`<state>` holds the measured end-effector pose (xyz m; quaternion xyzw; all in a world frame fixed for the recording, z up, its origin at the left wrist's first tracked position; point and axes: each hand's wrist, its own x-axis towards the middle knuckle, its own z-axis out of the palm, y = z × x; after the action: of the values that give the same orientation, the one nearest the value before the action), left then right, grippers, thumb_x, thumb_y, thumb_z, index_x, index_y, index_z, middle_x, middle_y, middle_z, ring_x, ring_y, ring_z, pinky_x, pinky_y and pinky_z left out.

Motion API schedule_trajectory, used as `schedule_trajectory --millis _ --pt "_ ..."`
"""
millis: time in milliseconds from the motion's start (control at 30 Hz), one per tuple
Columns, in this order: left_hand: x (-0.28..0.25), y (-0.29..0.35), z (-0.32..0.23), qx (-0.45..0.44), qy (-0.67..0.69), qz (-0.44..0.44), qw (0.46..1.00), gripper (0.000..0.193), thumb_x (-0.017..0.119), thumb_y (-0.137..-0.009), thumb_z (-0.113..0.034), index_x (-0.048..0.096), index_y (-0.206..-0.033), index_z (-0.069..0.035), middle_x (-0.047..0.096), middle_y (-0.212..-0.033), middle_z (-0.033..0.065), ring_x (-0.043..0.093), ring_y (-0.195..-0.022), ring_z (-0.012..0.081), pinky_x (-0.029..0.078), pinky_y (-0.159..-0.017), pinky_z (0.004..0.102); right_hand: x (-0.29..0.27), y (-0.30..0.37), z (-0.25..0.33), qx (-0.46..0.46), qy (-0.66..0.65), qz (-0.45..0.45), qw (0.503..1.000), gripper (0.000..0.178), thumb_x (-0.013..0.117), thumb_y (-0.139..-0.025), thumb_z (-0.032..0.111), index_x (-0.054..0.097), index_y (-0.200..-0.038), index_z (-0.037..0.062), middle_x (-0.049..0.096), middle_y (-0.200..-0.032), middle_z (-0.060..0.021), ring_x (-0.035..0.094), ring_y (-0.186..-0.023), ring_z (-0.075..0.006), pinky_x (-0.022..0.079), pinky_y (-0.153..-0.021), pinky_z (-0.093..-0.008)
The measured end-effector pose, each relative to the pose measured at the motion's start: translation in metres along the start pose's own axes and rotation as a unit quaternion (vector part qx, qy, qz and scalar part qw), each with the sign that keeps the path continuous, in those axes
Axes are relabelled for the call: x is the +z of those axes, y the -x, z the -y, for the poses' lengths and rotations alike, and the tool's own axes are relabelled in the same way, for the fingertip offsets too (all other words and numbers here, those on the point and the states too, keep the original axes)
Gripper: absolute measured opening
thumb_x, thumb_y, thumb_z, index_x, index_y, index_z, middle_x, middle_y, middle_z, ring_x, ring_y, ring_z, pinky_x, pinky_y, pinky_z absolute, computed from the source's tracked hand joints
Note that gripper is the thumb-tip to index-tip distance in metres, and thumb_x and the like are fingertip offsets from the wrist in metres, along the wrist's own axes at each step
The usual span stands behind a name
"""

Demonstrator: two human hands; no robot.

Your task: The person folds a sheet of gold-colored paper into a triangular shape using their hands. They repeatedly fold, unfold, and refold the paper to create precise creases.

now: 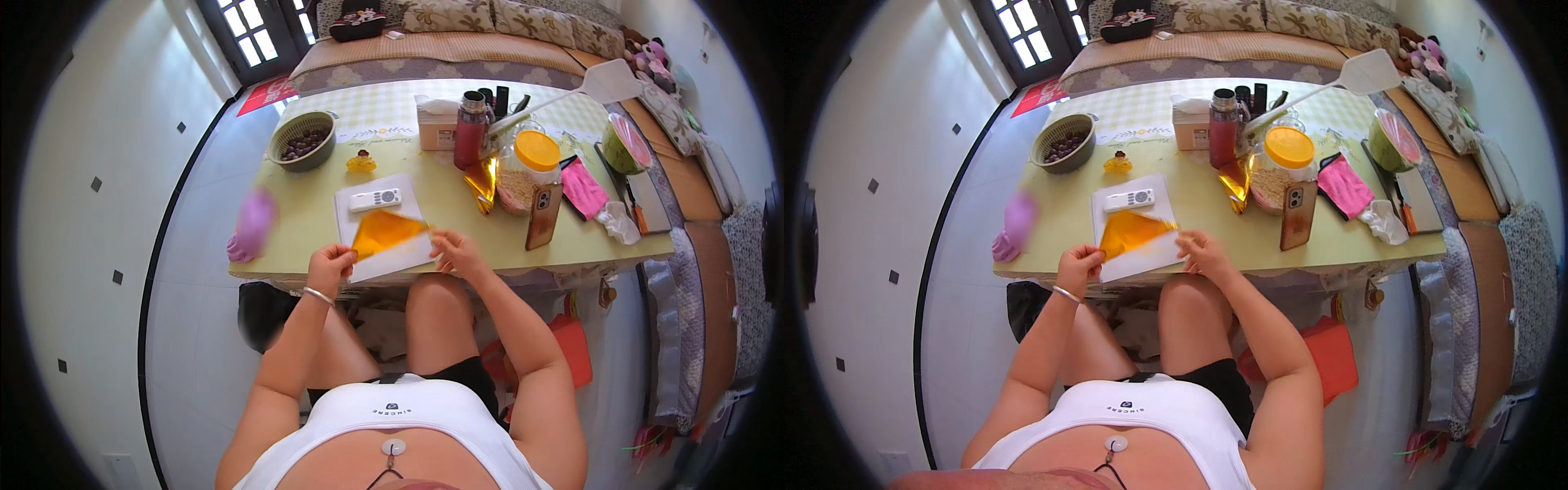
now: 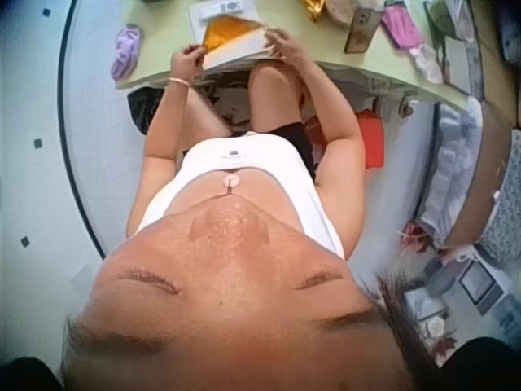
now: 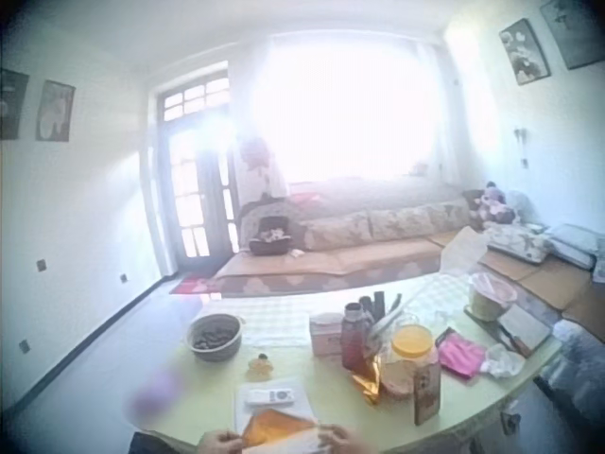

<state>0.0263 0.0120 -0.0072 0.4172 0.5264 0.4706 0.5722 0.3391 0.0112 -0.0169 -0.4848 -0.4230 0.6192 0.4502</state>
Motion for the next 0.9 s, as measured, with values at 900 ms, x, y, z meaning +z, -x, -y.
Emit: schedule_trajectory --millis 900 --pt "0.294 -0.146 0.012 -0.183 0.071 0.064 0.978 0.013 0.070 -0.095 -0.017 0.066 -0.086 -0.008 0.066 -0.072 0.0019 0.054 -0.052 0.0088 0.038 -0.043 0.0246 -0.054 -0.021 -0.040 -0.343 0.504 -0.290 0.738 0.008 0.066 -0.088 0.014 0.063 -0.082 0.0090 0.064 -0.073 -0.0120 0.064 -0.065 -0.0332 0.052 -0.059 -0.0445"
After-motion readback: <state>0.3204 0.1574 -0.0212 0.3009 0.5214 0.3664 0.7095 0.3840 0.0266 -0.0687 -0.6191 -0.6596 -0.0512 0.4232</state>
